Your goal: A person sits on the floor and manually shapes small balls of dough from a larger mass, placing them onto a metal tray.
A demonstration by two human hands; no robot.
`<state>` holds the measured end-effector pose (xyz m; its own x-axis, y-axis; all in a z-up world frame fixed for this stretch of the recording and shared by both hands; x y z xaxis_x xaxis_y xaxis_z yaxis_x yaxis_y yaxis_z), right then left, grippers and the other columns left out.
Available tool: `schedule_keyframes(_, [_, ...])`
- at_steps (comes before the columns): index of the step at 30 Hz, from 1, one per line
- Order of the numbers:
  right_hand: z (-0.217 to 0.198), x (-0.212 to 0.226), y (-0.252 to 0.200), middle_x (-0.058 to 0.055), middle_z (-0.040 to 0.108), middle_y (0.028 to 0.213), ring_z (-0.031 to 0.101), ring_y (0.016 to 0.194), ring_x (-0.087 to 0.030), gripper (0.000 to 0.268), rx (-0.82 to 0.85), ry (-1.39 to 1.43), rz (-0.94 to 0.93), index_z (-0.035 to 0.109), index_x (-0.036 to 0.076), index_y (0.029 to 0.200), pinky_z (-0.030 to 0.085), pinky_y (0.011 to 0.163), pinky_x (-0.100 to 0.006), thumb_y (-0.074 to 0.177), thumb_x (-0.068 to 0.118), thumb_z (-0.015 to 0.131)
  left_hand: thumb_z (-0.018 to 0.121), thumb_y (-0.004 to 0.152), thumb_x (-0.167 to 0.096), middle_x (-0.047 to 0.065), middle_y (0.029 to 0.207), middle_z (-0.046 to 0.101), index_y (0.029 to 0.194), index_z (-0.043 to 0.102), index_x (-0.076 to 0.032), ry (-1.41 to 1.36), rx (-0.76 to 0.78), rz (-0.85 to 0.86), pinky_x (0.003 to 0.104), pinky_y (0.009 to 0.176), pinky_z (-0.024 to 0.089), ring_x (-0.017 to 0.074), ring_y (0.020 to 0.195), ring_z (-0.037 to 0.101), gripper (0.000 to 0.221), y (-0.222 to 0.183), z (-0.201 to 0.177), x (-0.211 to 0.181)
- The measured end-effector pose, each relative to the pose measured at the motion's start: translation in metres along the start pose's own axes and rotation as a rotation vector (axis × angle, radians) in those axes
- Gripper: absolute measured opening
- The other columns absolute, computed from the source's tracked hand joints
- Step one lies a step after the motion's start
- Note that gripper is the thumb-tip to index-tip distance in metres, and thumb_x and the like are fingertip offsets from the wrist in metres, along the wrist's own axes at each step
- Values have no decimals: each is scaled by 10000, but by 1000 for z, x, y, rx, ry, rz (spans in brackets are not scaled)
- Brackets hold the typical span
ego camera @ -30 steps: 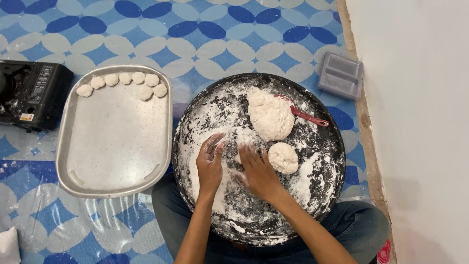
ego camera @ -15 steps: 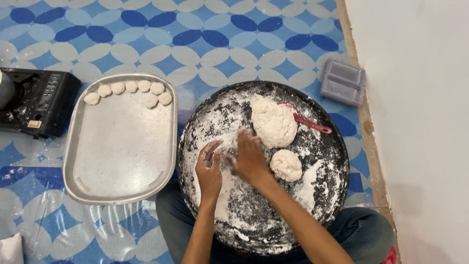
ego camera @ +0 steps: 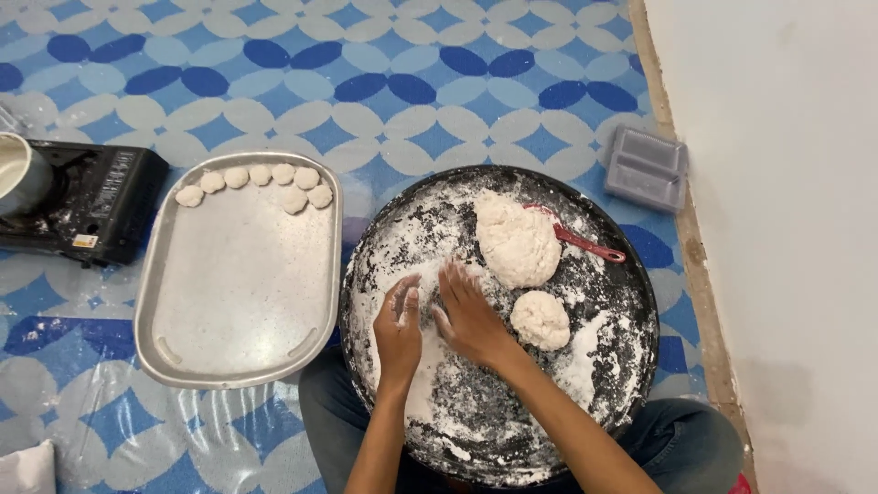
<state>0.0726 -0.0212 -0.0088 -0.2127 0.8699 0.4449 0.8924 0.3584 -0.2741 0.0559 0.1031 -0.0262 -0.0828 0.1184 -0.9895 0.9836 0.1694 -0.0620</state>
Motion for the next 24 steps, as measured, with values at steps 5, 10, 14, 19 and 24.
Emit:
schedule_keyframes(5, [-43,-3,-64,-277,92,1638,77,1511,-429,654,-108,632,111,71,12,1572,93,1229,-563,1013,218,339,395,1067,-233,227,1511,463,1453,478,-3,365,312,-15,465,1221,256,334,1459,368,456,-10,20,-18])
schedule_keyframes(10, [-2,-72,-99,-128,173,1667,278,1488,-367,701,-351,874,102,146,174,1572,247,1198,-546,918,83,380,466,1003,-263,176,1671,23,1570,143,-1,955,627,421,496,1219,67,348,1522,11,703,-6,65,42])
schedule_keyframes(14, [9,-95,-119,-172,392,1573,410,1438,-317,599,-473,866,5,310,49,1516,316,1201,-438,922,64,384,133,1038,-589,259,1638,-110,1539,-40,82,1306,613,412,515,1221,-20,394,1500,-87,855,37,88,40])
schedule_keyframes(19, [14,-111,-134,-131,482,1539,447,1430,-283,589,-488,959,45,349,61,1515,325,1171,-433,929,86,401,115,903,-806,269,1631,-164,1559,-71,54,1392,576,205,550,1205,-105,410,1498,-178,1098,81,96,14])
schedule_keyframes(24, [18,-123,-148,-160,517,1509,516,1387,-306,645,-492,972,69,324,89,1518,416,1145,-449,878,59,397,329,1013,-608,331,1626,-40,1524,-2,138,1086,600,443,496,1233,75,435,1508,10,963,55,81,-2])
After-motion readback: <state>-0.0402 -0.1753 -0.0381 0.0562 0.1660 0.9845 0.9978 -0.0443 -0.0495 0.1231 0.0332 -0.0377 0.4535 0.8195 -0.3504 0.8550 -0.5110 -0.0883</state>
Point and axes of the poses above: each hand's wrist, its own y-axis towards the middle knuckle, its own z-axis out of the palm, x = y × z, the point moved 3 cm from there along y, towards the middle knuckle
